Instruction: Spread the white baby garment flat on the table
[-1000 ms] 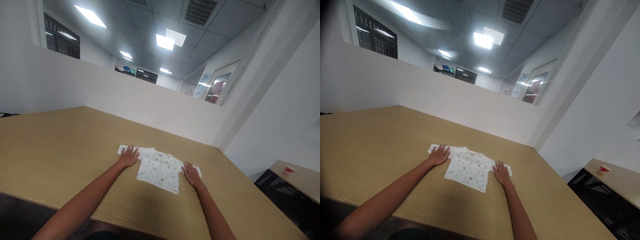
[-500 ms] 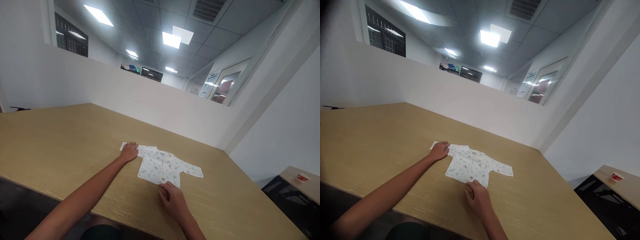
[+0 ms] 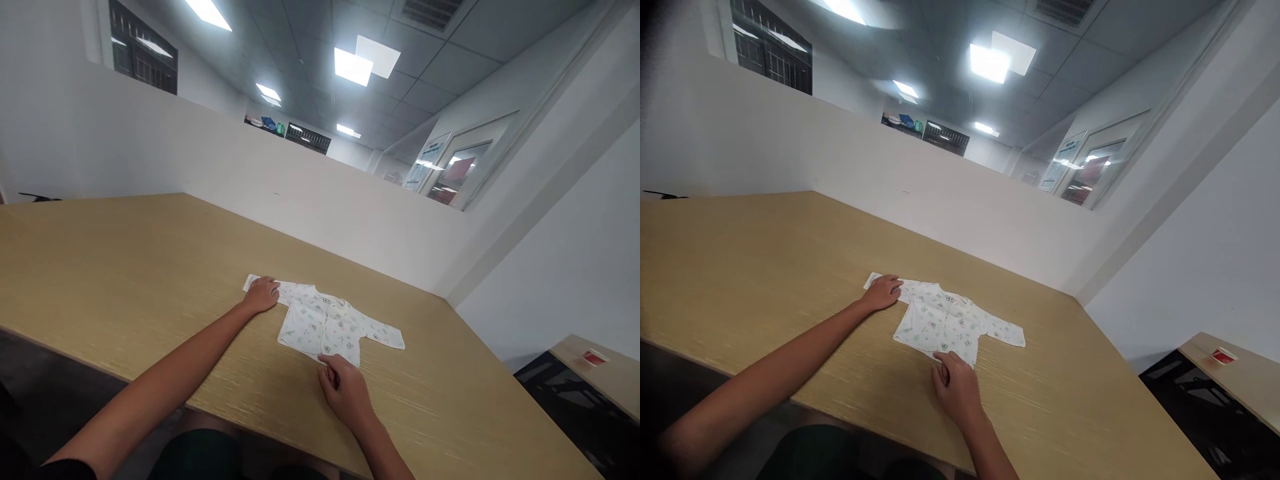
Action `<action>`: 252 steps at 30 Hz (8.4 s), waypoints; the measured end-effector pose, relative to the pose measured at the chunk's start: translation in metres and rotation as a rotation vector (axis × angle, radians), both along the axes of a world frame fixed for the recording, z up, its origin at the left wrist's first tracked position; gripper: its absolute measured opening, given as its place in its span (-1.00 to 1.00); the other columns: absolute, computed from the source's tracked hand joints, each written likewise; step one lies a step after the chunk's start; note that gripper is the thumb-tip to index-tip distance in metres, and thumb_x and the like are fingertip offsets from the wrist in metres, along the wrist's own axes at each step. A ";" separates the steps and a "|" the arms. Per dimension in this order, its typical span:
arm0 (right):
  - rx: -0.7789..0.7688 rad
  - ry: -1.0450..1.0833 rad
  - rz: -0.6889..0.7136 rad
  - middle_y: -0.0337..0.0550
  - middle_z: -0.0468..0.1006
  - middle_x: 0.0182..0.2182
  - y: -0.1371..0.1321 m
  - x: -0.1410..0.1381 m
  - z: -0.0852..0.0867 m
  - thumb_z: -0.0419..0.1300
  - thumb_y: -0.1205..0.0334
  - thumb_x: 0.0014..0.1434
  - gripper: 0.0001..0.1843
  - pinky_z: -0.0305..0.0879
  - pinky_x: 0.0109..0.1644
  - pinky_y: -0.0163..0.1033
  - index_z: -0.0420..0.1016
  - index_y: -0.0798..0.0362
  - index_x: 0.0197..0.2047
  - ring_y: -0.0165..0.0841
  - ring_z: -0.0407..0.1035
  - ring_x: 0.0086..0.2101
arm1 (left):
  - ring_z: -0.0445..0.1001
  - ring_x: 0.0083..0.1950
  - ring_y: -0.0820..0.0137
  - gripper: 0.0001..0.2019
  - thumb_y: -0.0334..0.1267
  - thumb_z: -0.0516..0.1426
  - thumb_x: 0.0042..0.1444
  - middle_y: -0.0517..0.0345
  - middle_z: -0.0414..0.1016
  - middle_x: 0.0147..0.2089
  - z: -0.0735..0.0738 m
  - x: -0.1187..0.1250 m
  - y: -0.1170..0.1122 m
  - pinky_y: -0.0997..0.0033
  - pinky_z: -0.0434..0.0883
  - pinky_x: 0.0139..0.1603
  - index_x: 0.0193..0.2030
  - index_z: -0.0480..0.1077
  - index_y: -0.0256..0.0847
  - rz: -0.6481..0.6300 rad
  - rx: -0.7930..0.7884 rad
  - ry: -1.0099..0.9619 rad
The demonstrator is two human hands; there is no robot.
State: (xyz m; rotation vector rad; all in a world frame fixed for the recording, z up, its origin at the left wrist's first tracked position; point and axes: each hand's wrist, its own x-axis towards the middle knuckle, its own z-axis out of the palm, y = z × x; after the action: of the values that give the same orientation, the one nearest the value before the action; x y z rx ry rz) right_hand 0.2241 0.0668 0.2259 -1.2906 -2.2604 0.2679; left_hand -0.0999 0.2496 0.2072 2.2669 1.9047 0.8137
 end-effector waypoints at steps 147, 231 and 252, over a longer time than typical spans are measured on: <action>-0.200 -0.357 -0.724 0.14 0.04 0.48 0.086 0.166 -0.007 -0.20 0.15 0.53 -0.35 -0.20 0.55 0.19 0.16 0.38 0.51 -0.03 -0.16 0.48 | 0.01 0.57 -0.22 -0.22 0.26 -0.21 0.41 -0.16 0.13 0.56 -0.004 0.010 -0.009 -0.30 -0.03 0.50 0.47 0.31 -0.26 0.038 -0.121 0.151; -0.160 -0.397 -0.463 0.12 -0.03 0.50 0.108 0.138 0.002 -0.23 0.03 0.56 -0.28 -0.25 0.57 0.02 0.03 0.35 0.57 -0.10 -0.29 0.50 | -0.12 0.64 0.04 -0.19 0.21 -0.31 0.45 -0.20 -0.07 0.62 0.001 0.021 -0.014 -0.03 -0.15 0.59 0.57 0.07 -0.38 -0.080 -0.129 0.186; 0.146 -0.078 0.206 -0.14 0.57 -0.16 0.015 -0.053 0.014 0.38 0.40 0.25 -0.86 0.25 -0.05 -0.11 0.63 0.02 -0.13 -0.16 0.37 -0.11 | 0.01 0.60 0.03 -0.41 0.01 -0.12 0.44 -0.08 0.10 0.58 0.007 0.005 -0.014 -0.16 0.02 0.53 0.48 0.25 -0.18 0.031 -0.169 0.176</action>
State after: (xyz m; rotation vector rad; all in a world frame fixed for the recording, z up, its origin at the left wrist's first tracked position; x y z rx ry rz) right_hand 0.1715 0.0820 0.2399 -1.0117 -2.4327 0.1246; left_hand -0.0951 0.2358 0.2139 2.2771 1.9996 0.4492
